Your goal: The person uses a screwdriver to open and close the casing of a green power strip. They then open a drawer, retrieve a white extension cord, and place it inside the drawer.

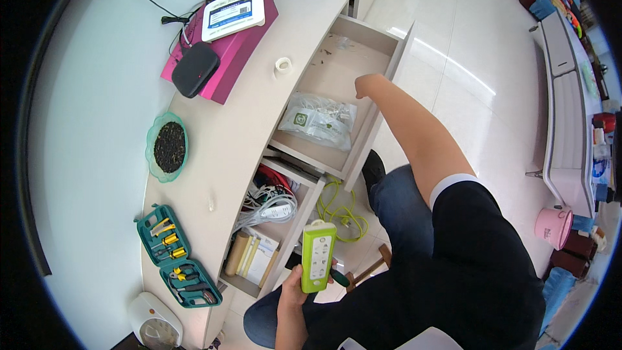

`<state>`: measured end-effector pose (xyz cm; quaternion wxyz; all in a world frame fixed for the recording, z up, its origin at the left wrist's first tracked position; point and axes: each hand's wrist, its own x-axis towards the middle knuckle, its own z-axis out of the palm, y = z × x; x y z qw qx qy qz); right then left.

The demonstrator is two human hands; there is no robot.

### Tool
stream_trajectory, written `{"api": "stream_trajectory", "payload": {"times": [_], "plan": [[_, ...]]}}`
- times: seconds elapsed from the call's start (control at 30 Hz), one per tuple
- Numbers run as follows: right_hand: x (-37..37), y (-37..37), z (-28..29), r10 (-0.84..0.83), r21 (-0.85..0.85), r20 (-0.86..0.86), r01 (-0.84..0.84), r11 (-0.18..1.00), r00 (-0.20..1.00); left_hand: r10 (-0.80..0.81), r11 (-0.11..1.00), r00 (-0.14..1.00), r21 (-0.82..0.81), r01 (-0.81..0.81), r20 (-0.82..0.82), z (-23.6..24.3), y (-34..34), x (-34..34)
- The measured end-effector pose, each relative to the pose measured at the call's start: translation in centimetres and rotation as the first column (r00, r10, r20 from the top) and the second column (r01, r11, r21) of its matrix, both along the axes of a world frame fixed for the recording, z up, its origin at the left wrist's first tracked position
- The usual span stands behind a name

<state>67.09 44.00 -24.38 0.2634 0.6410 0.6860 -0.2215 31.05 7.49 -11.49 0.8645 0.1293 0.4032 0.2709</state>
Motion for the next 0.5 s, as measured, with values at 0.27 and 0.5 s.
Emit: {"api": "stream_trajectory", "payload": {"times": [0.27,0.5], "plan": [[-3.6,5.5,-9.5,-0.206,-0.010,-0.047,0.206,0.978,0.977,0.050,0.998,0.997,-0.029,-0.052,-0.066,-0.2,4.0,-0.4],[-2.8,8.4,-12.9,-0.331,0.181,-0.114,0.347,0.920,0.937,0.106,0.977,0.989,-0.174,-0.123,-0.108,-3.0,5.5,-2.7]]}}
